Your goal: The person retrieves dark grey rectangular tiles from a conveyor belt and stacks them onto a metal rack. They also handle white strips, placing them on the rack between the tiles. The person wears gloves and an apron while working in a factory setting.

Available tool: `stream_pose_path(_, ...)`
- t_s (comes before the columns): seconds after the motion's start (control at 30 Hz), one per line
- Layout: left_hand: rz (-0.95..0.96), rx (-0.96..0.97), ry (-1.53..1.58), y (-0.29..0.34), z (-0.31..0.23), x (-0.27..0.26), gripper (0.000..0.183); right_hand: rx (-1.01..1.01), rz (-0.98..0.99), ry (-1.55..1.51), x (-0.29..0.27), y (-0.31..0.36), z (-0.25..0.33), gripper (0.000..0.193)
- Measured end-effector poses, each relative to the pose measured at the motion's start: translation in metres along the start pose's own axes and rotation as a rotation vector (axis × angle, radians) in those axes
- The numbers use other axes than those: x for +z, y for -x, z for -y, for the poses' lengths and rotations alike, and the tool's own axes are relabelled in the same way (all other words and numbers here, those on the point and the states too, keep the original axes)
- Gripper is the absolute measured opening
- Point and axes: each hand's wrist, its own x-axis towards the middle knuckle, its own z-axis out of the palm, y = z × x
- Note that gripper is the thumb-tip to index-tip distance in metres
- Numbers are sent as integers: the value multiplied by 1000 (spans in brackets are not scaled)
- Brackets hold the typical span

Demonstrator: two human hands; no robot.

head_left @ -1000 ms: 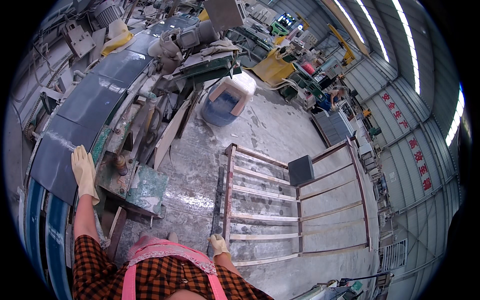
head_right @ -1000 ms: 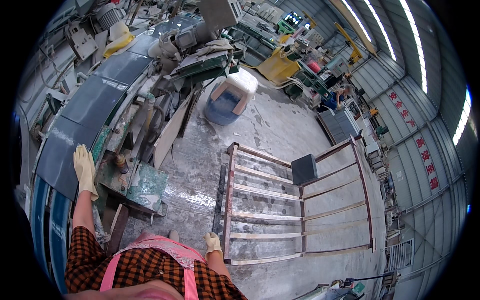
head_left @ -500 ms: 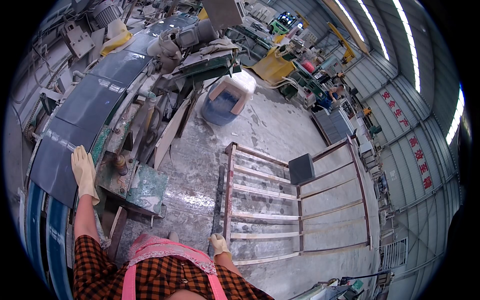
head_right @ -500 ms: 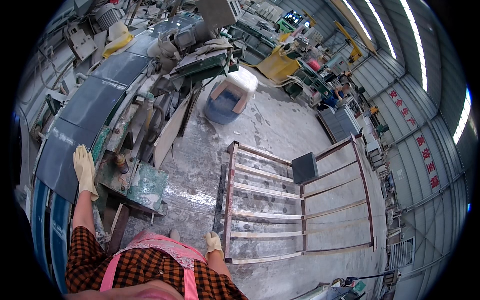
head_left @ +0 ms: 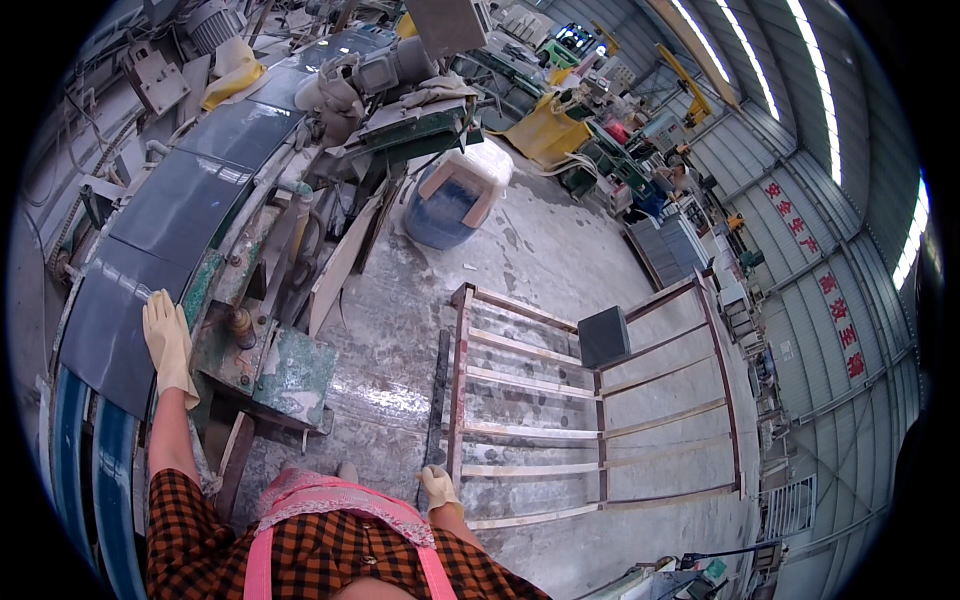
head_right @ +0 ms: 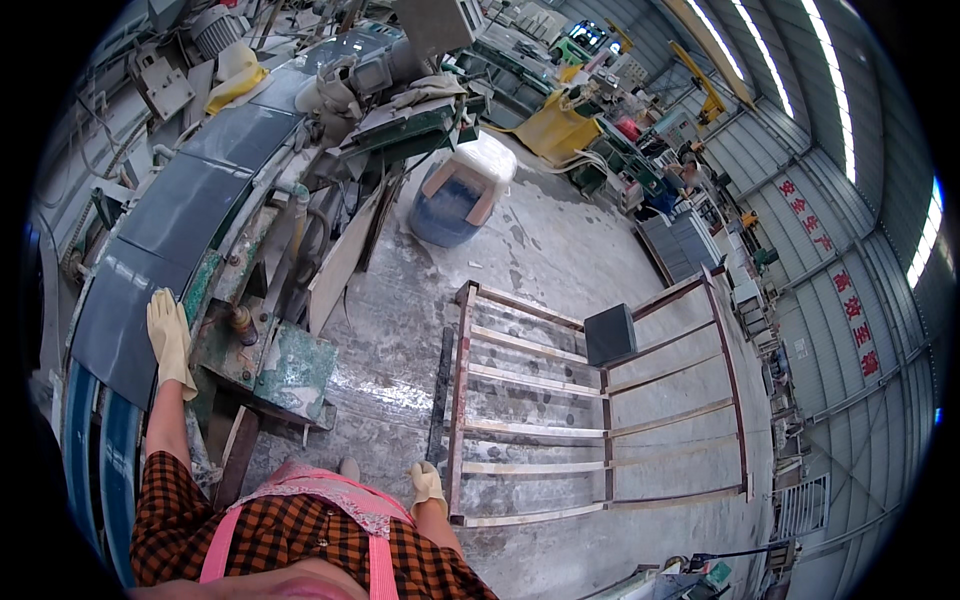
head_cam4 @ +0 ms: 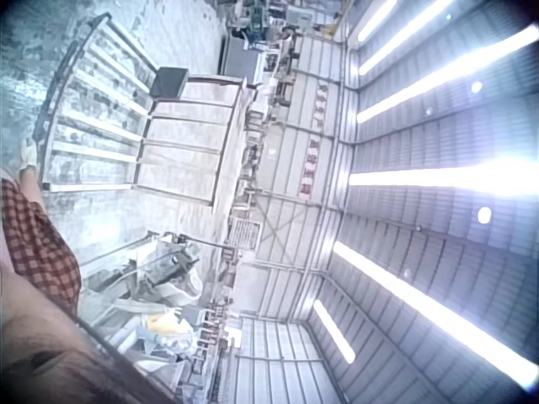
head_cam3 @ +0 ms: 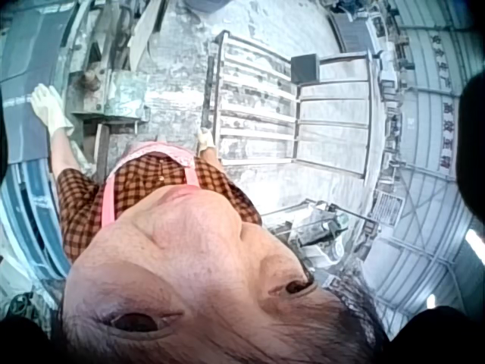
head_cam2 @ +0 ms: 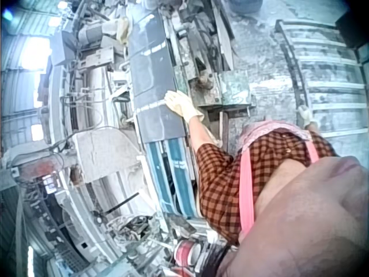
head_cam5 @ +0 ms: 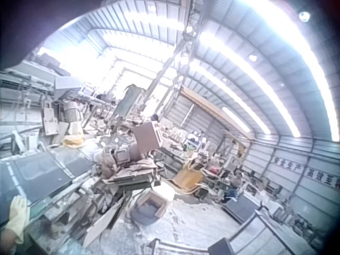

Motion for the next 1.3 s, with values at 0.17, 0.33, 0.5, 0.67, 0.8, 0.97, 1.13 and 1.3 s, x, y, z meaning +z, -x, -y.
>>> stream_pose_path(0.17, 24, -4, -8, 0, -1, -1, 37, 34, -28, 2, -1, 2, 2, 28)
stream_pose_path(0.33, 29, -18, -7, -1, -1, -1, 37, -14, -12, -28, 0, 1, 3, 28)
stream_pose_path(0.5, 36, -12, -8, -1, -1, 0, 37, -3, -15, -52, 1, -2, 0, 28)
stream_pose_path(0.67, 2, -3, -6, -1, 0, 2, 37, 20, -30, -26, 0, -3, -3, 28)
stream_pose_path(0.8, 9, -22, 13, -1, -1, 0, 36, -33, -5, -50, -2, -2, -2, 28)
stream_pose_path(0.97, 17, -6, 16, -1, -1, -3, 36, 19, -10, -28, -2, 0, 3, 28)
stream_pose_path(1.13, -19, 5, 21, -1, -1, -3, 36, -10, 28, -48, -2, 1, 1, 28)
stream_pose_path(1.3, -2, -4, 7, -1, -1, -3, 36, -8, 39, -102, -3, 1, -1, 29)
